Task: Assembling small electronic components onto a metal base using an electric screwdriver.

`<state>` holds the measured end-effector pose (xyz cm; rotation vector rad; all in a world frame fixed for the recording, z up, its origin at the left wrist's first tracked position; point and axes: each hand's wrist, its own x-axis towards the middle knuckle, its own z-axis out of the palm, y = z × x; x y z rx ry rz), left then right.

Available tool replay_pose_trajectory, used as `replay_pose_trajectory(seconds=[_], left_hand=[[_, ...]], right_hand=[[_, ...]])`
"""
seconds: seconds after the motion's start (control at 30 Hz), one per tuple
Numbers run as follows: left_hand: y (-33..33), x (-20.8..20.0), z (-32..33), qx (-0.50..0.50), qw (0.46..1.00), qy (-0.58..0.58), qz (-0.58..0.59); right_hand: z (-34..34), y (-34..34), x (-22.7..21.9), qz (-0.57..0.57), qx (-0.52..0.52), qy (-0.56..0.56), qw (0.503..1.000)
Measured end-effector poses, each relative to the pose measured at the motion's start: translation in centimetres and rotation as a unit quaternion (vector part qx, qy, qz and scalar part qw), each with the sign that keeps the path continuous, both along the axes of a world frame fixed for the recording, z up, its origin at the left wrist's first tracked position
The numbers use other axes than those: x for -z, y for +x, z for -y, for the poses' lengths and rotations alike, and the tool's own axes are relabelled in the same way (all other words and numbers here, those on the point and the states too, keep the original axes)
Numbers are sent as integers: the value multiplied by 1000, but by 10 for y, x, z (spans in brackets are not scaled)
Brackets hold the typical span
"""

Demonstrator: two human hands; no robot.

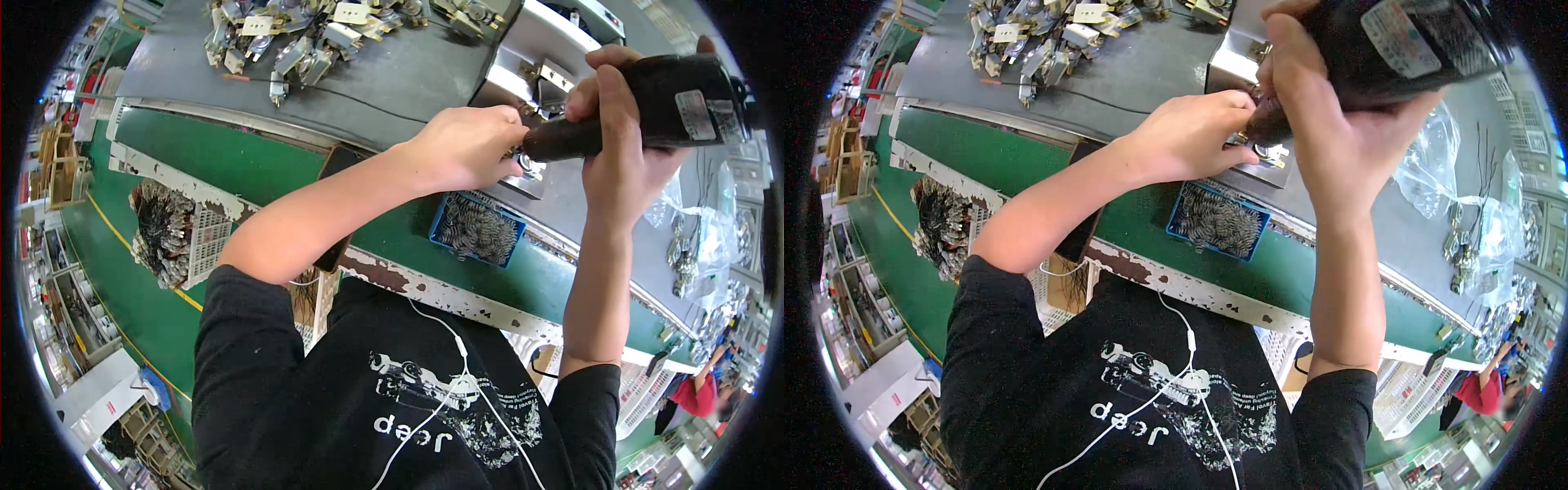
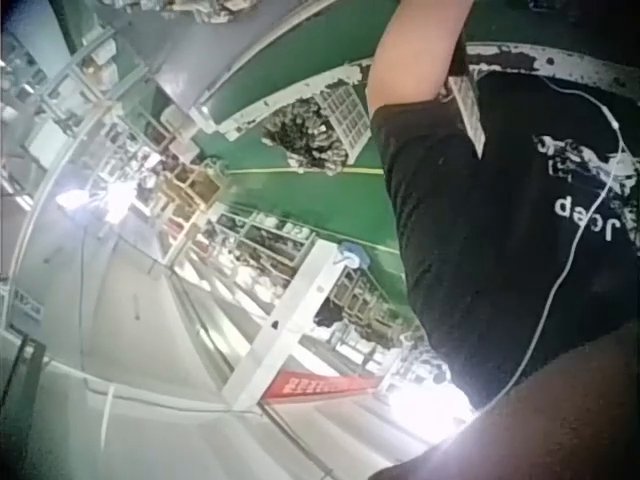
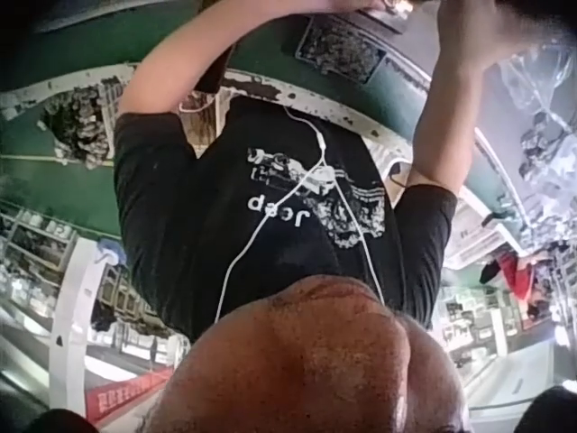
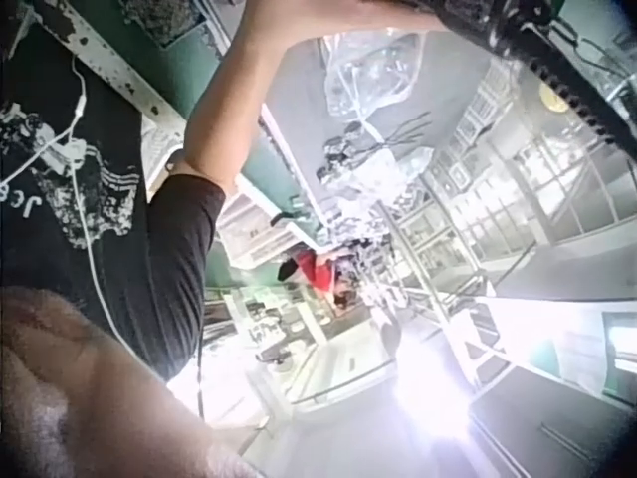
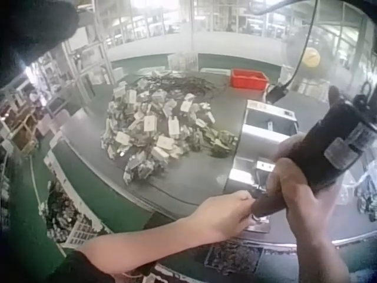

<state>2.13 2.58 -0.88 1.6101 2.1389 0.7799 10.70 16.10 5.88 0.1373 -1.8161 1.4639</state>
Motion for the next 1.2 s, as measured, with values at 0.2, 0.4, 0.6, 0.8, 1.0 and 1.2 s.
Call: replay_pose_trajectory(seconds=[0.2, 0.4, 0.6, 0.8, 1.0, 1.2], left_hand=[[0, 5, 2, 11, 1000, 13, -9], [-1, 5, 2, 22, 1000, 4, -1], [0, 5, 1, 21, 1000, 6, -5], [-7, 17, 5, 42, 998, 54, -10], [-3, 21, 4, 46, 992, 101, -56], [0, 23, 7, 46, 983, 162, -72]], right_hand=[[5, -3, 1, -54, -32, 13, 998], [0, -3, 6, -3, -11, -2, 1000], [9, -5, 5, -48, -13, 8, 999], [15, -7, -3, -20, -45, 64, 997], [2, 19, -48, -49, -15, -62, 997], [-18, -11, -38, -114, 68, -51, 990]])
